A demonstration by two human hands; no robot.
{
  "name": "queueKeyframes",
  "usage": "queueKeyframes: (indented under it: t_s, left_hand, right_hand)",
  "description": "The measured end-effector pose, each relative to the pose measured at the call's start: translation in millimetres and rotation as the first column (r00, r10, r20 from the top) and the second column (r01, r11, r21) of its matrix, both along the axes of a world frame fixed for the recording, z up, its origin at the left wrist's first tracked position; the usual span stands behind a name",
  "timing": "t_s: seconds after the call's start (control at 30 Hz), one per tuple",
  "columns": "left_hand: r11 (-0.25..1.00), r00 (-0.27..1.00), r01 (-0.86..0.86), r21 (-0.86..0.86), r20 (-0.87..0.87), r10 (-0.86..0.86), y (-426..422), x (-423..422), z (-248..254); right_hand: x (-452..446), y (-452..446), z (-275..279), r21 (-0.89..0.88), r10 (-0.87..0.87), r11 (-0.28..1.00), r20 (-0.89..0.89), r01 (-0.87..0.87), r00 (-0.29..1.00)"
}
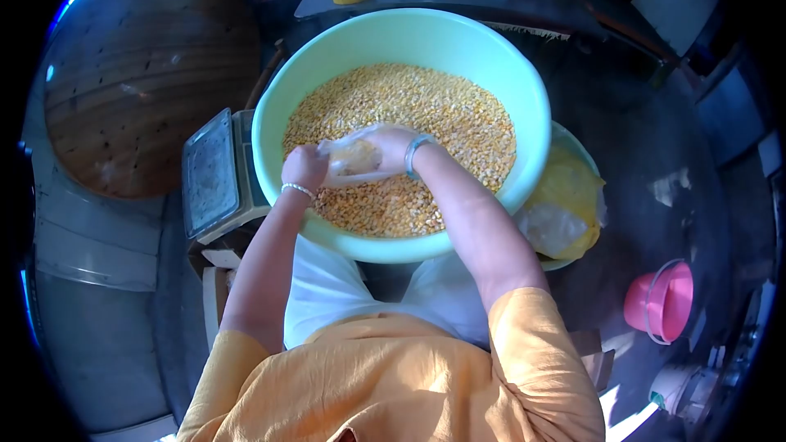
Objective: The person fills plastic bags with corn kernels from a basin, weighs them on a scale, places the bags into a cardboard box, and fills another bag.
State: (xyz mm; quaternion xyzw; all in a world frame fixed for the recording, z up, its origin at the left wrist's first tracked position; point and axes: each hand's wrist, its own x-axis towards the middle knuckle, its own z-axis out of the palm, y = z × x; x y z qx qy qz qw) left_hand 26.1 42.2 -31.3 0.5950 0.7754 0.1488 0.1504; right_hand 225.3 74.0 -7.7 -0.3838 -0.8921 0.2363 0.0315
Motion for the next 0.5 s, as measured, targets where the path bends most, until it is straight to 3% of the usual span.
queueKeyframes:
  t_s: [0.07,0.13,0.17,0.2,0.23,0.27,0.3,0.37,0.4,0.5]
  left_hand:
    - [1.0,1.0,-0.002,-0.024,0.027,0.003,1.9,-6.3,9.2]
    - [0.998,0.996,0.05,-0.026,0.071,-0.048,4.0,-13.1,11.0]
    - [0.953,0.992,0.125,0.275,-0.01,-0.127,-1.9,-5.9,26.1]
    - [0.816,0.978,0.21,0.539,-0.108,-0.18,-12.2,3.6,40.5]
    - [0.601,0.956,0.292,0.744,-0.214,-0.2,-22.0,14.2,56.7]
    - [0.525,0.935,0.317,0.79,-0.167,-0.313,-27.5,20.8,64.9]
    - [0.531,0.876,0.365,0.765,-0.089,-0.474,-30.9,23.5,62.5]
    - [0.664,0.76,0.616,0.423,-0.1,-0.642,-30.0,28.1,51.6]
    - [0.727,0.762,0.647,0.231,-0.164,-0.626,-22.2,27.5,33.1]
    - [0.758,0.728,0.651,-0.035,-0.251,-0.638,-15.6,20.1,3.5]
  right_hand:
    - [2.7,-2.0,-1.3,-0.041,0.051,0.998,-0.006,-0.051,0.999]
    - [1.2,-4.4,-6.0,0.069,0.052,0.996,-0.031,-0.05,0.998]
    - [0.3,-4.9,-7.3,0.121,0.05,0.992,-0.048,-0.043,0.998]
    - [-0.3,-5.8,-7.1,0.137,0.065,0.989,-0.047,-0.058,0.997]
    - [-1.9,-6.9,-1.4,0.151,0.083,0.986,-0.045,-0.075,0.996]
    - [-3.8,-7.1,1.2,0.165,0.103,0.982,-0.041,-0.095,0.994]
    - [-6.0,-5.5,0.0,0.113,0.088,0.989,0.023,-0.09,0.996]
    - [-9.4,-1.0,0.5,0.02,0.07,0.997,0.156,-0.074,0.985]
    - [-9.3,-0.2,-3.9,0.037,0.08,0.996,0.074,-0.083,0.994]
    - [-2.2,6.4,-27.6,0.096,0.104,0.991,-0.168,-0.088,0.98]
